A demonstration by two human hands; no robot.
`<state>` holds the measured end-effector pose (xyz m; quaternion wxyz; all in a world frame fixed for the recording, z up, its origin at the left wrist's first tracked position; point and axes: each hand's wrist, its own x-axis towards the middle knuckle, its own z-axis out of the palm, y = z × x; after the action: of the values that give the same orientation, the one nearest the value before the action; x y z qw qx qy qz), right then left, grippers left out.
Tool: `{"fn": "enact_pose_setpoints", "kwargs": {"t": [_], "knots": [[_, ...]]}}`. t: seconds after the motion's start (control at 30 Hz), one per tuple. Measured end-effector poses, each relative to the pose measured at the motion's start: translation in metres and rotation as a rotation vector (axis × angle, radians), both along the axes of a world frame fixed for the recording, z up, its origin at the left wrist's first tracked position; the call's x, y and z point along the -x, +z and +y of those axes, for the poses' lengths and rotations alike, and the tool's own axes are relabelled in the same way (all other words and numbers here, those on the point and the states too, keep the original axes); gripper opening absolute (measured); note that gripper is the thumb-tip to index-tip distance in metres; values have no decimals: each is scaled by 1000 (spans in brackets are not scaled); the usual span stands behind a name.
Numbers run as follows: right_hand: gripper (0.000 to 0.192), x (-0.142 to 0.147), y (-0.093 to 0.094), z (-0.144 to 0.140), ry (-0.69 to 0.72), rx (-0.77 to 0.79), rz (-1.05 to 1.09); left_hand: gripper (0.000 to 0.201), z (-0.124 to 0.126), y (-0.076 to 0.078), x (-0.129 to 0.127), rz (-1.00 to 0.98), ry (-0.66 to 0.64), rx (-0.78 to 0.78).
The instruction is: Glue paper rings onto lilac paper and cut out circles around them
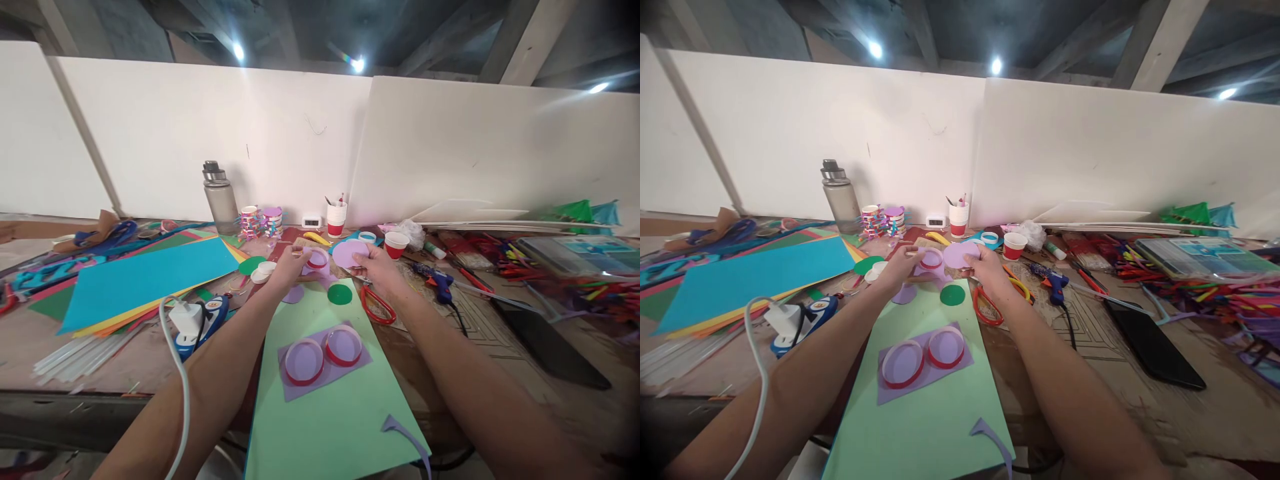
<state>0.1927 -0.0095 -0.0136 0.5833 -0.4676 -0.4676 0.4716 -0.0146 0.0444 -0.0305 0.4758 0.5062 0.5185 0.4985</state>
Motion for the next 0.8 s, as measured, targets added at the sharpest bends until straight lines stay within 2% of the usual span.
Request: {"fn": "enact_pose_setpoints", "kwargs": {"t": [0.1,0.27,0.53,0.8], "knots": [[30,-1,0,-1,2,-21,-3,40,-4,11,1,-179,-25,107],[28,0,4,-6,68,-64,23,21,-9,26,6,-507,-80,117],[40,-2,5,-4,28,-60,53,3,-6,27,9,-652,28,224],[37,-1,6,-5,69,-21,73,9,-6,23,7,-688,58,251]]}}
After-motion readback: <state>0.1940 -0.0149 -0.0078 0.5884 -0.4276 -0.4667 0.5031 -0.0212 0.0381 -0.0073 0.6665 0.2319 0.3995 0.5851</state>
